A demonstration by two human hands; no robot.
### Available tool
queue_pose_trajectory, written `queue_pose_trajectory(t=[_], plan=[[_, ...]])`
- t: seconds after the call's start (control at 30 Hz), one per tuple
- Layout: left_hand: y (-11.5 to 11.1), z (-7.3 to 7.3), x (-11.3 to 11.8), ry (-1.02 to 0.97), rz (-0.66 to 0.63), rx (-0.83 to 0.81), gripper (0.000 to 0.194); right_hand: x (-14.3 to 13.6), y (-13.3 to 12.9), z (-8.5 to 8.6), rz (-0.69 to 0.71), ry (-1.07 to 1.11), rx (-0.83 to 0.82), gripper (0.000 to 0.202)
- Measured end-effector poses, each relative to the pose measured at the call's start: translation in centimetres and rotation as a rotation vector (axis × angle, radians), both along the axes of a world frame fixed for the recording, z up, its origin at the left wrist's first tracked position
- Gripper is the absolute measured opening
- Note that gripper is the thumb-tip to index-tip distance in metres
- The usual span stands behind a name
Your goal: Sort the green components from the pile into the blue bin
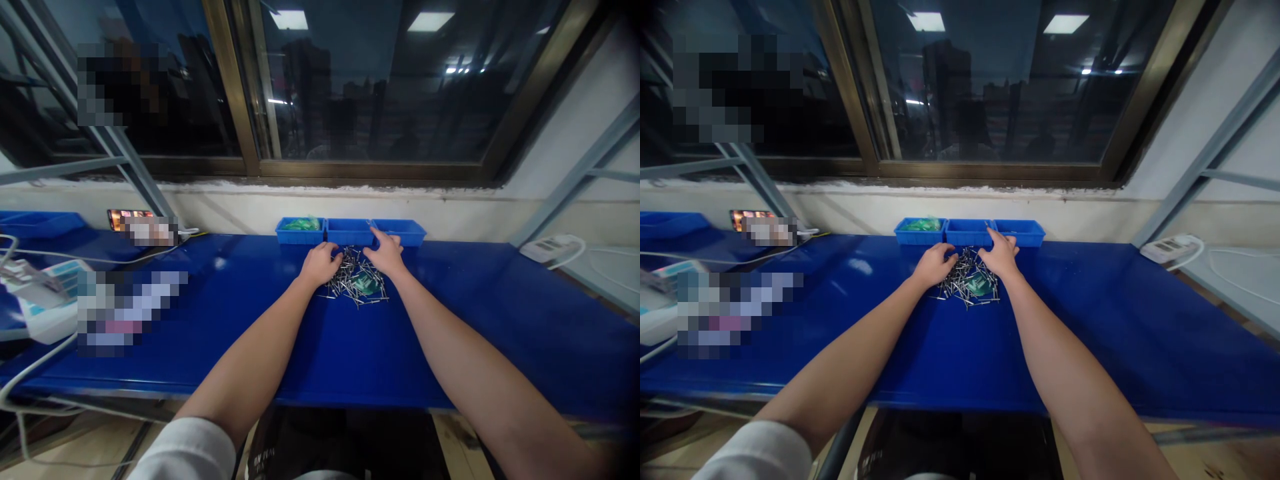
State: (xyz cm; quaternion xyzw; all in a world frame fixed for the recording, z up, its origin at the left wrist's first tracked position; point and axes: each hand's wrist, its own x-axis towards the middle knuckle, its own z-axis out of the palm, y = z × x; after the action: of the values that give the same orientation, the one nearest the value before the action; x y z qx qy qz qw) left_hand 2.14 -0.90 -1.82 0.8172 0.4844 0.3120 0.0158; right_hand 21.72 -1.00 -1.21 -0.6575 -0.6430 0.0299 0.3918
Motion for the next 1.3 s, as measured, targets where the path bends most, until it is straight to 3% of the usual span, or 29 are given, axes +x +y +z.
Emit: queue_pose_trajectory(t=[0.17, 0.3, 0.47, 0.67, 0.87, 1.3], plan=[[0.2, -0.1, -0.1, 0.028, -0.006, -0.022, 0.030, 1.1, 0.4, -0.3, -0.134, -0.006, -0.027, 0.069], [0.2, -0.2, -0.1, 0.051, -0.003, -0.051, 0.034, 1.5, 0.3, -0.5, -0.153, -0.021, -0.031, 0.069], [-0.1, -0.3, -0.1, 0.098, -0.026, -0.122, 0.052, 0.8, 0.2, -0.8, -0.016, -0.086, -0.034, 0.032], [-0.2, -0.2, 0.1, 0.178, -0.115, -0.155, 0.058, -0.6, -0.1, -1.5, 0.081, -0.205, -0.218, 0.039], [-0.2, -0.3, 0.0, 0.197, -0.132, -0.156, 0.054, -0.8, 0.1, -1.8, 0.159, -0.188, -0.178, 0.020], [0.0, -0.5, -0.1, 0.214, -0.145, -0.143, 0.054, -0.5, -0.2, -1.3, 0.230, -0.156, -0.201, 0.015]])
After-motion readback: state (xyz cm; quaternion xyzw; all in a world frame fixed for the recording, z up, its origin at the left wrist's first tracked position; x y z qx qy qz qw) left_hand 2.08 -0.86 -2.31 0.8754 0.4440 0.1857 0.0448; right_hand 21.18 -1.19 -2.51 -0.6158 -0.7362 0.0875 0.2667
